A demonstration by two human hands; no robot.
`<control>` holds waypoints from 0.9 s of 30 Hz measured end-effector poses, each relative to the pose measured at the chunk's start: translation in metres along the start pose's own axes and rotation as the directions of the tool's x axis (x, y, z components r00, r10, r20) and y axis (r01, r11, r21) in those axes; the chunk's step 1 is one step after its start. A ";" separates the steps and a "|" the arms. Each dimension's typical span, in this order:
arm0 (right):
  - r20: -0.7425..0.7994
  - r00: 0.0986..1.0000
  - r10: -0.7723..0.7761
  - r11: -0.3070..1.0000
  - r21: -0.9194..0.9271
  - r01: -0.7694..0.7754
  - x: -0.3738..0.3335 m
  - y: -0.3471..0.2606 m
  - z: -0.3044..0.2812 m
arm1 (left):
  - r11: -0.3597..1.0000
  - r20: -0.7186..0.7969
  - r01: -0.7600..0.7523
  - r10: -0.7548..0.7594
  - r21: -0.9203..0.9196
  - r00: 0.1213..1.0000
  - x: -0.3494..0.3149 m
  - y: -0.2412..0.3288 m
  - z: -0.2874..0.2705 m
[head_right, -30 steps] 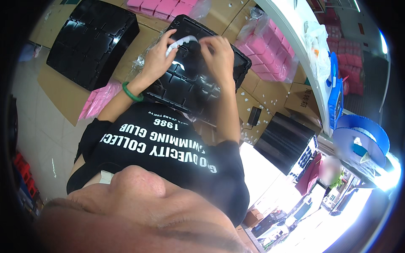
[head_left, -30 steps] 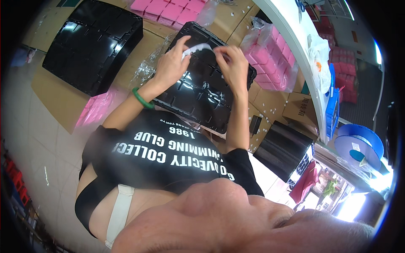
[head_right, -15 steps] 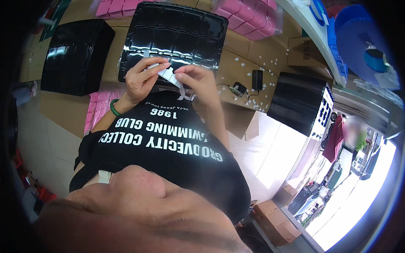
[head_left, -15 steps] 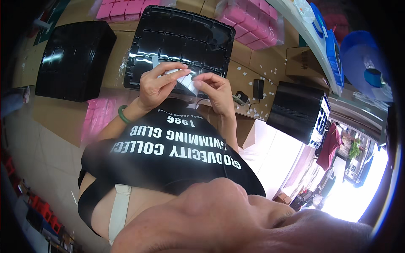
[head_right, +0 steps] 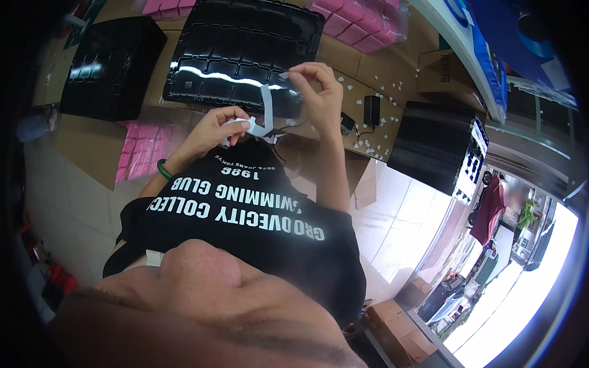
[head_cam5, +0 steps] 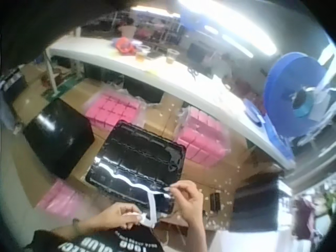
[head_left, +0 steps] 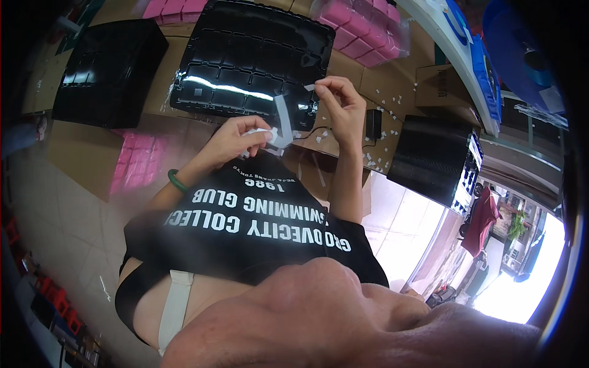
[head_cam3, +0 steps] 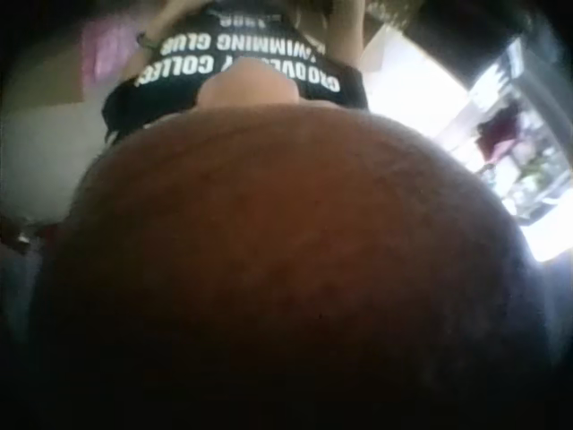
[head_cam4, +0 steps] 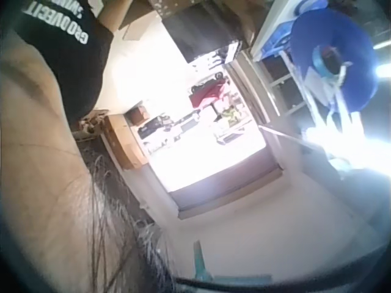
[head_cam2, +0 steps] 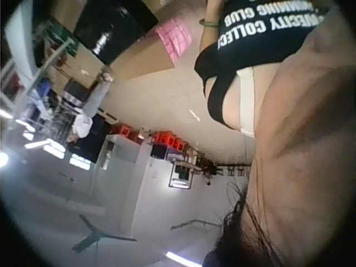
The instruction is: The person applies adhesive strips to a plastic tray by hand, then sticks foam pads into the grid of the tray.
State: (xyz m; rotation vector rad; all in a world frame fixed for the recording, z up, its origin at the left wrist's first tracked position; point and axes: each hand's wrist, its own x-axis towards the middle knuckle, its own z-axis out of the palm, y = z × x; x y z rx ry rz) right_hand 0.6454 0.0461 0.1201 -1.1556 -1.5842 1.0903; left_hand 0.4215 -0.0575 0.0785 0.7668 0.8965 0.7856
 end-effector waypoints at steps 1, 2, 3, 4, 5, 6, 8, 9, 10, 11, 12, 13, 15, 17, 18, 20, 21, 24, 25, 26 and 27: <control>-0.003 1.000 -0.003 0.997 -0.080 0.003 0.017 0.013 -0.011 | 0.999 0.112 0.021 -0.025 0.044 0.993 0.003 0.000 0.004; 0.002 1.000 -0.007 0.988 -0.155 0.008 0.036 0.028 -0.018 | 0.995 0.173 0.032 -0.048 0.097 0.984 0.005 -0.009 0.006; -0.036 0.999 -0.018 0.978 -0.209 0.010 0.055 0.047 -0.027 | 0.990 0.248 0.037 -0.069 0.134 0.966 0.007 -0.008 0.011; -0.028 0.997 -0.073 0.923 -0.380 0.057 0.073 0.058 -0.027 | 0.985 0.306 0.046 -0.095 0.165 0.947 0.007 -0.008 0.013; -0.050 0.999 0.017 0.941 -0.337 -0.032 0.089 0.061 -0.022 | 0.987 0.366 0.040 -0.096 0.155 0.926 0.006 -0.005 0.015; -0.050 0.999 0.019 0.938 -0.344 -0.035 0.105 0.071 -0.017 | 0.985 0.400 0.057 -0.119 0.164 0.909 0.007 -0.006 0.016; -0.019 1.000 0.009 0.877 -0.480 -0.017 0.131 0.095 -0.013 | 0.945 0.454 -0.026 -0.132 0.325 0.881 0.008 0.003 0.018; -0.027 1.000 0.003 0.869 -0.495 -0.016 0.140 0.098 -0.014 | 0.930 0.502 -0.181 -0.004 0.319 0.865 0.011 0.004 0.020; -0.012 1.000 0.006 0.851 -0.524 -0.011 0.146 0.104 -0.009 | 0.933 0.508 -0.184 0.001 0.310 0.861 0.014 0.007 0.019; 0.013 1.000 0.012 0.838 -0.546 -0.003 0.151 0.112 -0.003 | 0.929 0.495 -0.165 -0.022 0.331 0.869 0.014 0.008 0.018; 0.021 1.000 0.018 0.837 -0.547 -0.004 0.154 0.118 -0.002 | 0.925 0.482 -0.146 -0.045 0.352 0.875 0.014 0.010 0.016; 0.016 0.999 -0.028 0.808 -0.589 0.032 0.154 0.121 0.000 | 0.927 0.480 -0.144 -0.043 0.347 0.876 0.014 0.012 0.015; 0.015 0.997 -0.073 0.775 -0.629 0.066 0.154 0.126 -0.001 | 0.930 0.487 -0.116 -0.074 0.349 0.870 0.015 0.016 0.013; 0.041 0.986 -0.160 0.734 -0.663 0.147 0.148 0.122 0.001 | 0.932 0.484 -0.099 -0.089 0.350 0.871 0.019 0.022 0.011; 0.044 0.986 -0.158 0.736 -0.661 0.148 0.149 0.119 0.001 | 0.932 0.481 -0.077 -0.111 0.354 0.870 0.020 0.025 0.010; 0.092 0.985 -0.149 0.729 -0.662 0.172 0.151 0.115 -0.004 | 0.930 0.482 -0.057 -0.135 0.364 0.866 0.023 0.029 0.011; 0.090 0.985 -0.148 0.731 -0.661 0.170 0.152 0.114 -0.004 | 0.925 0.477 -0.044 -0.154 0.378 0.865 0.024 0.030 0.012; 0.099 0.992 -0.085 0.714 -0.688 0.129 0.158 0.114 -0.003 | 0.922 0.482 -0.068 -0.136 0.381 0.866 0.027 0.025 0.014; 0.087 0.996 0.028 0.709 -0.704 0.042 0.161 0.113 -0.003 | 0.924 0.493 -0.108 -0.095 0.367 0.865 0.029 0.023 0.015; 0.075 0.987 0.140 0.694 -0.718 -0.044 0.165 0.113 -0.002 | 0.923 0.491 -0.103 -0.100 0.370 0.865 0.029 0.023 0.015; 0.075 0.987 0.142 0.698 -0.715 -0.046 0.171 0.112 -0.001 | 0.925 0.479 -0.093 -0.102 0.368 0.872 0.030 0.024 0.016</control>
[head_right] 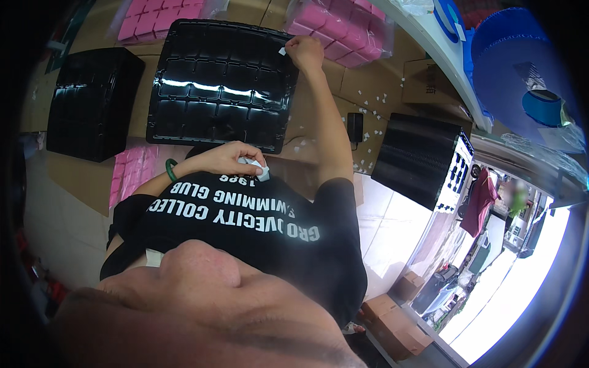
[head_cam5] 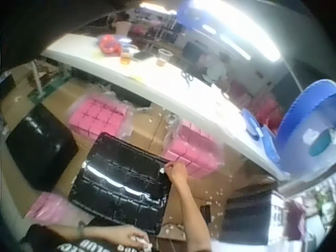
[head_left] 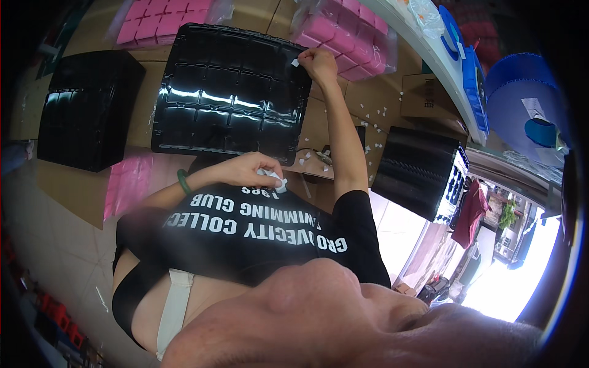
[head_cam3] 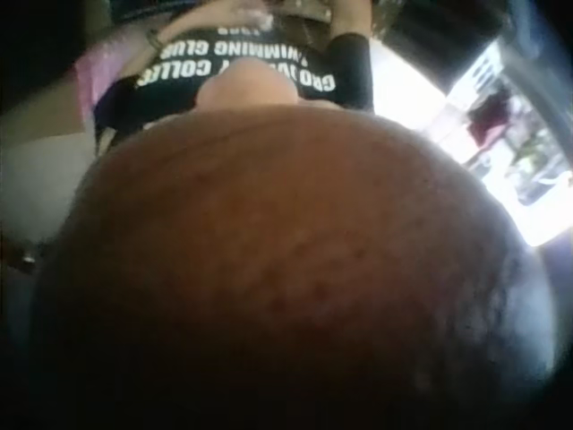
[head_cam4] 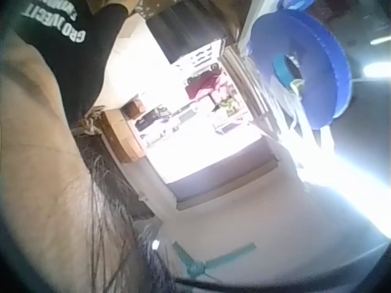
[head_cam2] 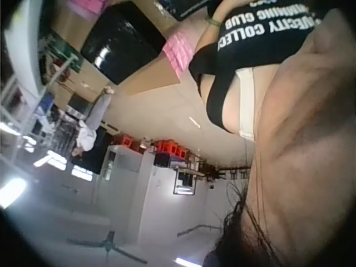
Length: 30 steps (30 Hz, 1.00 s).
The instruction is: The person applies adhesive strips to a plastic tray by hand, then sticks foam pads into the grid of the tray.
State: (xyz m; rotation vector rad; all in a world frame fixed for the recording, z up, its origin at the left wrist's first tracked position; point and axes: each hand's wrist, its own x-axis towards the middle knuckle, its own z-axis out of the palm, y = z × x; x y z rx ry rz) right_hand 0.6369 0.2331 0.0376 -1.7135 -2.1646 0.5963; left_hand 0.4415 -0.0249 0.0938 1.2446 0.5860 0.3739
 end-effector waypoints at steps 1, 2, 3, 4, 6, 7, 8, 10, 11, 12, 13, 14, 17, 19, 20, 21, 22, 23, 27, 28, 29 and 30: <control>0.042 0.999 0.024 0.995 -0.095 -0.020 0.006 -0.005 -0.001 | 1.000 -0.011 0.011 -0.011 -0.012 1.000 0.000 -0.002 0.000; 0.070 0.996 0.052 0.980 -0.194 -0.038 0.009 -0.007 -0.006 | 1.000 -0.004 0.012 -0.012 -0.010 1.000 0.001 -0.002 0.002; 0.067 0.996 0.058 0.980 -0.194 -0.044 0.009 -0.008 -0.008 | 0.999 0.007 0.025 -0.025 -0.022 1.000 0.002 -0.003 0.003; 0.055 0.998 -0.011 0.950 -0.312 0.028 0.010 -0.011 -0.006 | 0.999 0.012 0.039 -0.039 -0.036 0.999 0.003 -0.004 0.003; 0.051 0.995 -0.083 0.900 -0.426 0.097 0.009 -0.012 -0.006 | 0.999 0.005 0.037 -0.037 -0.031 0.999 0.002 -0.005 0.005; 0.143 0.983 -0.116 0.922 -0.353 0.160 0.009 -0.010 -0.009 | 0.999 -0.004 0.031 -0.031 -0.027 1.000 0.001 -0.006 0.005; 0.231 0.961 -0.154 0.937 -0.275 0.216 0.009 -0.009 -0.012 | 0.999 -0.007 0.030 -0.030 -0.026 1.000 0.001 -0.006 0.005; 0.207 0.971 -0.116 0.965 -0.209 0.160 0.011 -0.004 -0.012 | 0.997 0.008 0.068 -0.067 -0.048 0.998 0.000 -0.007 0.005; 0.186 0.980 -0.072 0.985 -0.140 0.099 0.010 -0.001 -0.012 | 0.997 0.007 0.067 -0.067 -0.046 0.998 0.000 -0.008 0.007; 0.183 0.980 -0.072 0.985 -0.140 0.099 0.009 0.002 -0.013 | 0.994 0.015 0.096 -0.095 -0.060 0.995 0.000 -0.009 0.009; 0.204 0.974 -0.095 0.989 -0.091 0.115 0.008 0.001 -0.014 | 0.989 0.020 0.127 -0.125 -0.073 0.992 -0.001 -0.012 0.011; 0.222 0.968 -0.116 0.991 -0.042 0.129 0.005 0.002 -0.015 | 0.989 0.019 0.128 -0.127 -0.069 0.992 -0.001 -0.016 0.014; 0.095 0.990 -0.102 0.980 0.181 0.084 -0.009 0.031 -0.022 | 1.000 -0.030 0.022 -0.022 -0.012 0.999 0.004 -0.023 0.021; 0.043 0.998 -0.055 0.962 0.268 0.042 -0.025 0.046 -0.032 | 0.996 -0.034 0.060 -0.063 -0.070 0.997 0.005 -0.022 0.025; 0.003 1.000 -0.009 0.935 0.355 0.007 -0.036 0.049 -0.035 | 0.996 -0.027 0.064 -0.066 -0.066 0.997 0.005 -0.023 0.026; -0.003 1.000 -0.002 0.934 0.358 0.003 -0.049 0.051 -0.037 | 0.996 -0.027 0.056 -0.058 -0.072 0.998 0.005 -0.024 0.028; -0.020 1.000 -0.002 0.937 0.351 0.009 -0.062 0.050 -0.039 | 0.996 -0.027 0.049 -0.052 -0.078 0.998 0.006 -0.025 0.029; -0.036 0.999 -0.004 0.939 0.343 0.016 -0.070 0.049 -0.039 | 0.996 -0.020 0.055 -0.057 -0.073 0.998 0.006 -0.028 0.031; -0.134 0.988 -0.079 0.955 0.273 0.114 -0.078 0.047 -0.043 | 0.991 0.078 0.124 -0.120 -0.051 0.990 0.011 -0.026 0.039; -0.173 0.971 -0.163 0.967 0.168 0.192 -0.072 0.044 -0.040 | 0.993 0.099 0.112 -0.108 -0.037 0.989 0.011 -0.024 0.042; -0.201 0.947 -0.250 0.962 0.058 0.266 -0.065 0.039 -0.037 | 0.993 0.097 0.114 -0.111 -0.030 0.989 0.011 -0.024 0.045; -0.205 0.945 -0.254 0.961 0.062 0.271 -0.058 0.033 -0.033 | 0.998 0.070 0.060 -0.061 0.016 0.996 0.010 -0.024 0.050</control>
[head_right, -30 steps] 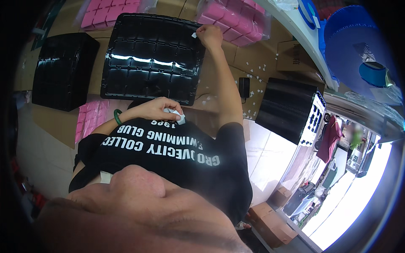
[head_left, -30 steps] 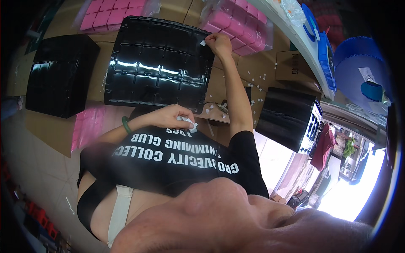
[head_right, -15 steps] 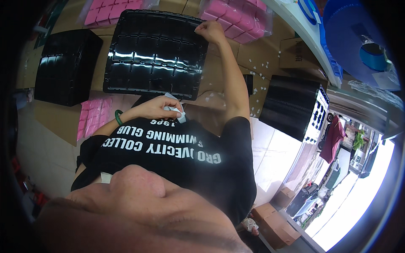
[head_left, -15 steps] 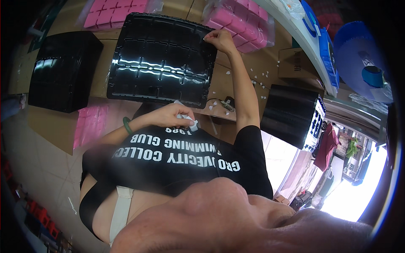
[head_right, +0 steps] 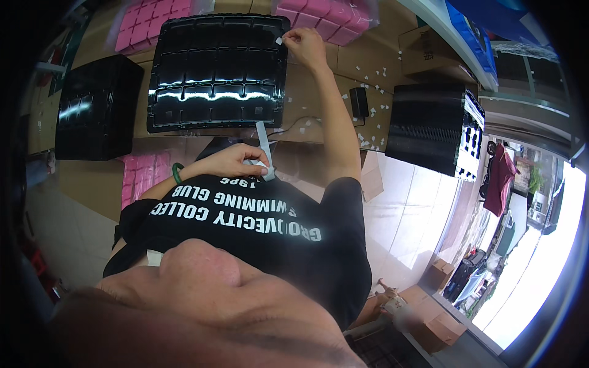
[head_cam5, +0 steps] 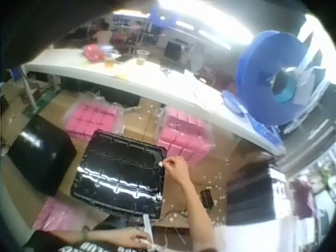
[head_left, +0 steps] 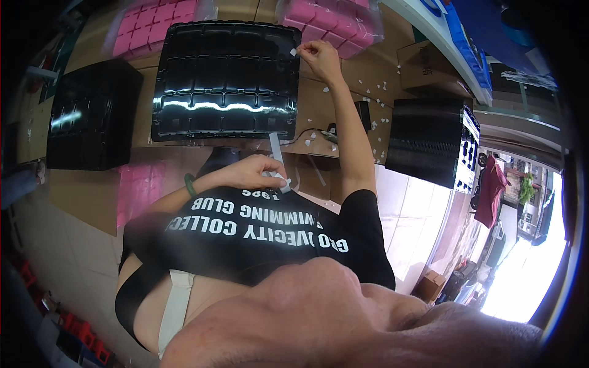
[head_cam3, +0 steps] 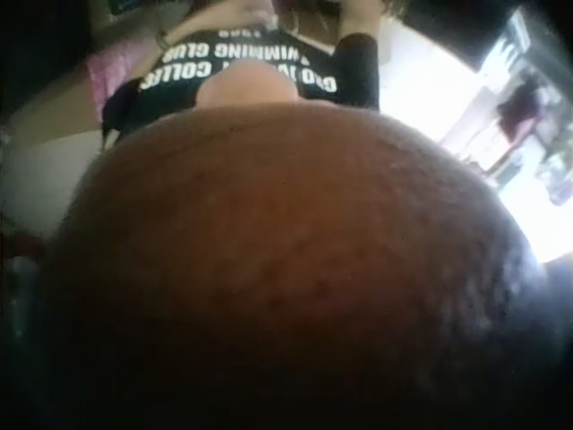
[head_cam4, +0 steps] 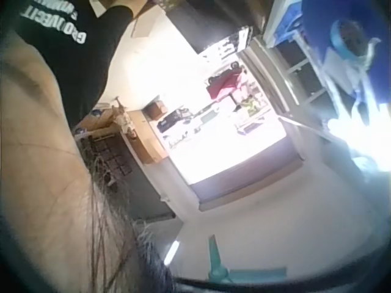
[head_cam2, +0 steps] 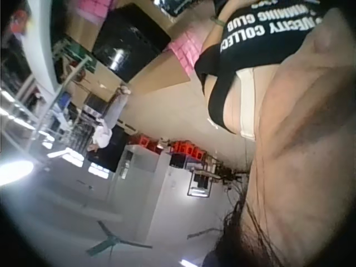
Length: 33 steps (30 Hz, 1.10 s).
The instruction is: The person applies adhesive strips to a plastic tray by hand, then sticks foam pads into the grid of the tray.
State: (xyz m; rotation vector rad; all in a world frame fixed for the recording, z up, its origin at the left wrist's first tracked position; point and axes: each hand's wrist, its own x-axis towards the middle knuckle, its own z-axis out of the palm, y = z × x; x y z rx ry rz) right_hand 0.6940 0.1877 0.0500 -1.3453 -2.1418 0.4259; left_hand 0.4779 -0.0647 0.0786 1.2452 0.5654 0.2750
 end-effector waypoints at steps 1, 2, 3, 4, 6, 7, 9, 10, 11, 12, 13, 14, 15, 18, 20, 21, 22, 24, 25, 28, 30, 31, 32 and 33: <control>0.016 1.000 -0.002 0.998 -0.060 0.003 0.008 -0.005 0.006 | 0.998 -0.025 -0.052 0.053 0.046 0.998 0.001 -0.003 0.002; 0.032 0.999 -0.005 0.993 -0.119 0.008 0.016 -0.007 0.012 | 0.996 -0.016 -0.079 0.079 0.029 0.997 0.003 -0.008 0.001; 0.035 0.999 -0.011 0.993 -0.118 0.015 0.023 -0.006 0.021 | 0.996 -0.023 -0.081 0.081 0.029 0.996 0.001 -0.010 0.000; 0.027 0.999 -0.018 0.989 -0.147 0.021 0.030 0.000 0.029 | 0.997 -0.042 -0.069 0.070 0.033 0.997 0.002 -0.010 -0.001; 0.024 0.999 -0.028 0.983 -0.180 0.032 0.040 0.015 0.038 | 0.998 -0.063 -0.062 0.064 0.032 0.996 0.006 -0.007 -0.007; 0.036 0.999 0.014 0.977 -0.214 -0.006 0.042 0.015 0.043 | 0.999 -0.076 -0.037 0.039 0.026 0.996 0.005 -0.006 -0.009; 0.053 0.997 0.055 0.967 -0.251 -0.040 0.046 0.018 0.049 | 1.000 -0.090 -0.015 0.016 0.014 0.996 0.002 -0.004 -0.015; 0.080 0.996 0.049 0.967 -0.253 -0.028 0.045 0.013 0.048 | 1.000 -0.104 -0.016 0.016 0.000 0.994 -0.002 -0.003 -0.017; 0.106 0.993 0.045 0.967 -0.255 -0.017 0.044 0.009 0.047 | 1.000 -0.116 -0.018 0.016 -0.014 0.993 -0.004 -0.001 -0.019; 0.113 0.993 0.044 0.967 -0.256 -0.014 0.044 0.007 0.044 | 1.000 -0.119 -0.019 0.017 -0.021 0.993 -0.005 0.001 -0.021; 0.222 0.967 0.125 0.982 -0.166 -0.088 0.046 0.005 0.039 | 1.000 -0.107 -0.007 0.005 -0.014 0.994 -0.005 0.004 -0.024; 0.333 0.923 0.193 0.981 -0.084 -0.175 0.046 0.003 0.034 | 1.000 -0.093 0.007 -0.008 -0.006 0.996 -0.005 0.007 -0.026; 0.330 0.924 0.196 0.980 -0.086 -0.177 0.044 -0.001 0.032 | 1.000 -0.088 0.006 -0.007 -0.004 0.996 -0.006 0.008 -0.027; 0.270 0.944 0.192 0.981 -0.040 -0.188 0.035 -0.008 0.032 | 1.000 -0.073 0.025 -0.026 -0.016 0.997 -0.002 0.009 -0.030; 0.112 0.985 0.135 0.988 0.059 -0.142 0.022 -0.008 0.027 | 0.999 -0.074 -0.026 0.029 0.040 0.997 0.004 0.012 -0.031; 0.101 0.983 0.153 0.985 0.058 -0.160 0.012 -0.006 0.020 | 0.999 -0.055 -0.019 0.022 0.043 0.998 0.007 0.014 -0.032; 0.042 0.989 0.144 0.986 0.079 -0.147 -0.002 -0.002 0.011 | 0.994 -0.055 -0.041 0.047 0.105 0.997 0.011 0.015 -0.033; -0.030 0.982 0.188 0.978 0.095 -0.184 -0.040 -0.001 -0.005 | 0.989 -0.002 -0.061 0.062 0.138 0.998 0.016 0.015 -0.036; -0.028 0.945 0.326 0.924 0.220 -0.313 -0.062 -0.005 -0.016 | 0.997 0.032 0.011 -0.013 0.070 0.999 0.015 0.017 -0.035; -0.009 0.807 0.590 0.756 0.355 -0.549 -0.155 -0.002 -0.045 | 0.982 0.072 -0.060 0.047 0.180 0.996 0.022 0.017 -0.028; 0.013 0.703 0.711 0.650 0.370 -0.664 -0.232 0.018 -0.049 | 0.981 0.127 -0.037 0.013 0.188 0.992 0.033 0.015 -0.019; 0.005 0.656 0.754 0.609 0.366 -0.703 -0.276 0.028 -0.049 | 0.981 0.149 -0.025 -0.004 0.193 0.989 0.039 0.015 -0.014; 0.045 0.568 0.822 0.524 0.332 -0.784 -0.306 0.025 -0.048 | 0.981 0.182 -0.024 -0.011 0.191 0.983 0.044 0.009 -0.010; 0.074 0.461 0.884 0.423 0.290 -0.859 -0.338 0.021 -0.048 | 0.980 0.213 -0.017 -0.025 0.197 0.977 0.053 0.004 -0.004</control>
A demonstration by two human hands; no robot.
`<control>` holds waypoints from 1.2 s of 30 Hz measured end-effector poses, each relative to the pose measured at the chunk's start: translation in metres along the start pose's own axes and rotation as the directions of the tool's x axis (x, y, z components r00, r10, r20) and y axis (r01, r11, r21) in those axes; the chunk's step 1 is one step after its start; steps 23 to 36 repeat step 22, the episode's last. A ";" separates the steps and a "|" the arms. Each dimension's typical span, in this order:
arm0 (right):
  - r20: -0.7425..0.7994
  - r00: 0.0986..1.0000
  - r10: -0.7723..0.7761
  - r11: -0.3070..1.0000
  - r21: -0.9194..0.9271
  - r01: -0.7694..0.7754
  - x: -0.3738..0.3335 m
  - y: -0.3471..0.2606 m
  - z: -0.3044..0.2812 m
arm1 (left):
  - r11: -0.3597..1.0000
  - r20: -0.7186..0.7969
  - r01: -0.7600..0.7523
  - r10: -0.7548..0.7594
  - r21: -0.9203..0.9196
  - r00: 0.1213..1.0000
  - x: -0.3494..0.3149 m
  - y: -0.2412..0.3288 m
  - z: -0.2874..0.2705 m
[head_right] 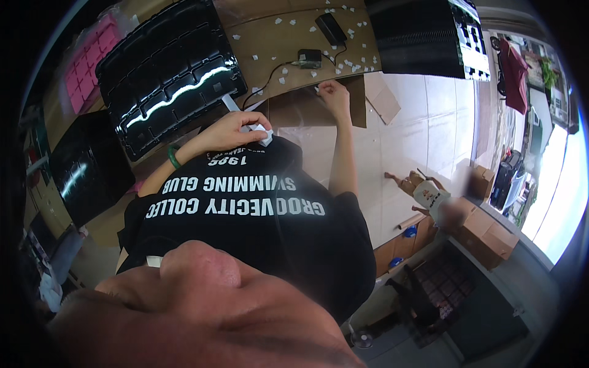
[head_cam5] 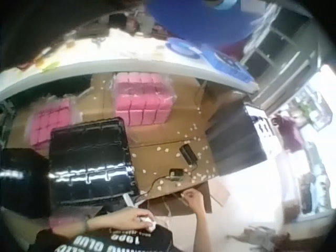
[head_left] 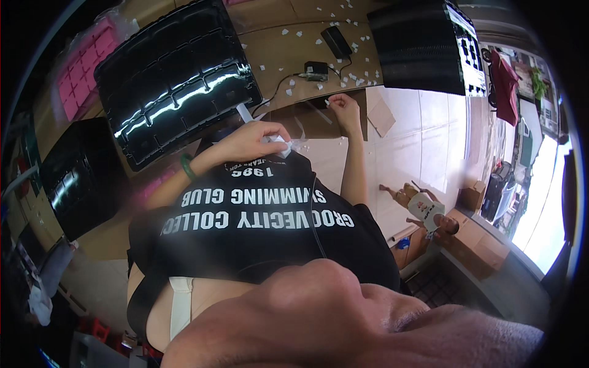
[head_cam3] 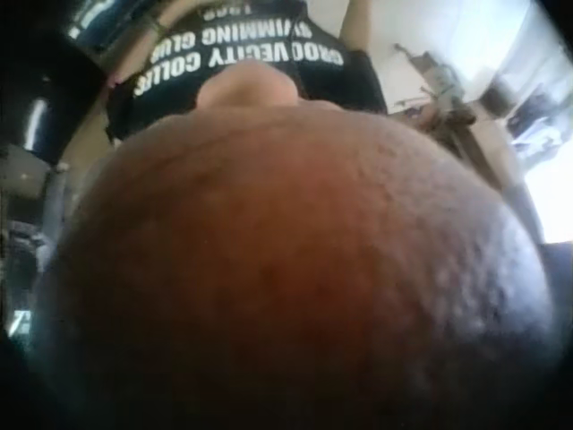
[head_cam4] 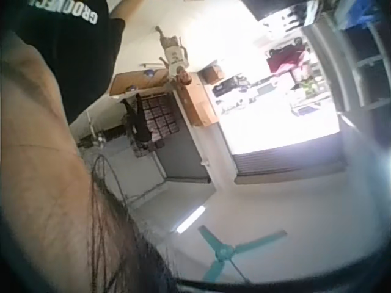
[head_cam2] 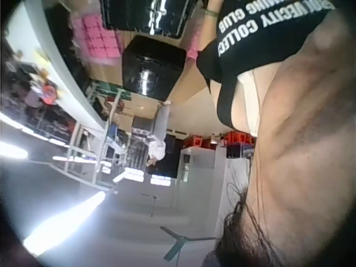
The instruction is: The person applies adhesive strips to a plastic tray by hand, then sticks foam pads into the grid of the tray.
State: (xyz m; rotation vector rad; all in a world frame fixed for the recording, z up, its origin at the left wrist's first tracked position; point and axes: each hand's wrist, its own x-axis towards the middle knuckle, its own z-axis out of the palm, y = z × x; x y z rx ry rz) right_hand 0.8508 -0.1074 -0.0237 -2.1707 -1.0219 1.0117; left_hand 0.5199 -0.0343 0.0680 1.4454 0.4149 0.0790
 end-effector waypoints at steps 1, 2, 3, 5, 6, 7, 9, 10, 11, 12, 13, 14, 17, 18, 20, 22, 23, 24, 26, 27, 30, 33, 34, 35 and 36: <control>-0.039 0.999 0.031 0.999 0.017 -0.031 -0.017 0.034 -0.005 | 0.999 0.025 -0.031 0.030 0.026 0.999 0.014 -0.002 0.006; -0.174 0.983 0.054 0.986 -0.144 -0.080 -0.030 0.070 -0.003 | 0.997 0.039 -0.057 0.055 0.054 0.998 0.028 -0.002 0.012; -0.263 0.964 0.042 0.945 -0.302 -0.124 -0.034 0.098 0.010 | 0.999 0.036 0.020 -0.022 0.041 0.999 0.039 0.001 0.016; -0.321 0.939 0.120 0.959 -0.208 -0.194 -0.060 0.153 0.022 | 0.988 0.069 0.021 -0.032 0.150 0.997 0.076 0.003 0.030; -0.345 0.923 0.170 0.966 -0.125 -0.225 -0.067 0.165 0.030 | 0.976 0.072 -0.008 -0.008 0.216 0.997 0.095 -0.003 0.036; -0.315 0.914 0.258 0.959 -0.036 -0.283 -0.074 0.144 0.050 | 0.978 -0.011 -0.017 0.020 0.209 1.000 0.106 -0.017 0.036; -0.296 0.929 0.222 0.964 -0.073 -0.254 -0.083 0.150 0.065 | 0.969 -0.136 -0.150 0.179 0.199 0.974 0.144 -0.044 0.049; -0.270 0.943 0.195 0.966 -0.114 -0.232 -0.089 0.158 0.071 | 0.964 -0.170 -0.122 0.164 0.236 0.972 0.157 -0.034 0.055; -0.264 0.946 0.186 0.978 -0.046 -0.205 -0.094 0.168 0.078 | 0.974 -0.203 -0.126 0.164 0.187 0.965 0.169 -0.028 0.063; -0.259 0.950 0.175 0.984 0.020 -0.176 -0.100 0.177 0.087 | 0.982 -0.237 -0.130 0.160 0.137 0.958 0.180 -0.023 0.071; -0.208 0.953 0.221 0.975 0.048 -0.216 -0.102 0.167 0.094 | 0.981 -0.222 -0.124 0.155 0.147 0.963 0.188 -0.028 0.072; -0.232 0.942 0.243 0.970 0.073 -0.233 -0.107 0.173 0.103 | 0.981 -0.256 -0.126 0.160 0.145 0.953 0.196 -0.028 0.075; -0.204 0.950 0.235 0.969 0.125 -0.213 -0.120 0.175 0.123 | 0.962 -0.291 -0.190 0.243 0.198 0.926 0.219 -0.052 0.077; -0.184 0.954 0.237 0.970 0.107 -0.220 -0.126 0.169 0.127 | 0.938 -0.316 -0.246 0.318 0.245 0.894 0.225 -0.068 0.075; -0.175 0.950 0.257 0.965 0.107 -0.241 -0.140 0.160 0.129 | 0.914 -0.263 -0.211 0.310 0.347 0.914 0.235 -0.097 0.068; -0.116 0.954 0.276 0.955 0.141 -0.260 -0.150 0.151 0.132 | 0.970 -0.191 -0.078 0.124 0.230 0.974 0.241 -0.137 0.056; -0.116 0.954 0.276 0.955 0.141 -0.260 -0.150 0.151 0.132 | 0.970 -0.191 -0.078 0.124 0.230 0.974 0.241 -0.137 0.056; -0.116 0.954 0.276 0.955 0.141 -0.260 -0.150 0.151 0.132 | 0.970 -0.191 -0.078 0.124 0.230 0.974 0.241 -0.137 0.056; -0.116 0.954 0.276 0.955 0.141 -0.260 -0.150 0.151 0.132 | 0.970 -0.191 -0.078 0.124 0.230 0.974 0.241 -0.137 0.056; -0.116 0.954 0.276 0.955 0.141 -0.260 -0.150 0.151 0.132 | 0.970 -0.191 -0.078 0.124 0.230 0.974 0.241 -0.137 0.056; -0.116 0.954 0.276 0.955 0.141 -0.260 -0.150 0.151 0.132 | 0.970 -0.191 -0.078 0.124 0.230 0.974 0.241 -0.137 0.056; -0.116 0.954 0.276 0.955 0.141 -0.260 -0.150 0.151 0.132 | 0.970 -0.191 -0.078 0.124 0.230 0.974 0.241 -0.137 0.056; -0.116 0.954 0.276 0.955 0.141 -0.260 -0.150 0.151 0.132 | 0.970 -0.191 -0.078 0.124 0.230 0.974 0.241 -0.137 0.056; -0.116 0.954 0.276 0.955 0.141 -0.260 -0.150 0.151 0.132 | 0.970 -0.191 -0.078 0.124 0.230 0.974 0.241 -0.137 0.056; -0.116 0.954 0.276 0.955 0.141 -0.260 -0.150 0.151 0.132 | 0.970 -0.191 -0.078 0.124 0.230 0.974 0.241 -0.137 0.056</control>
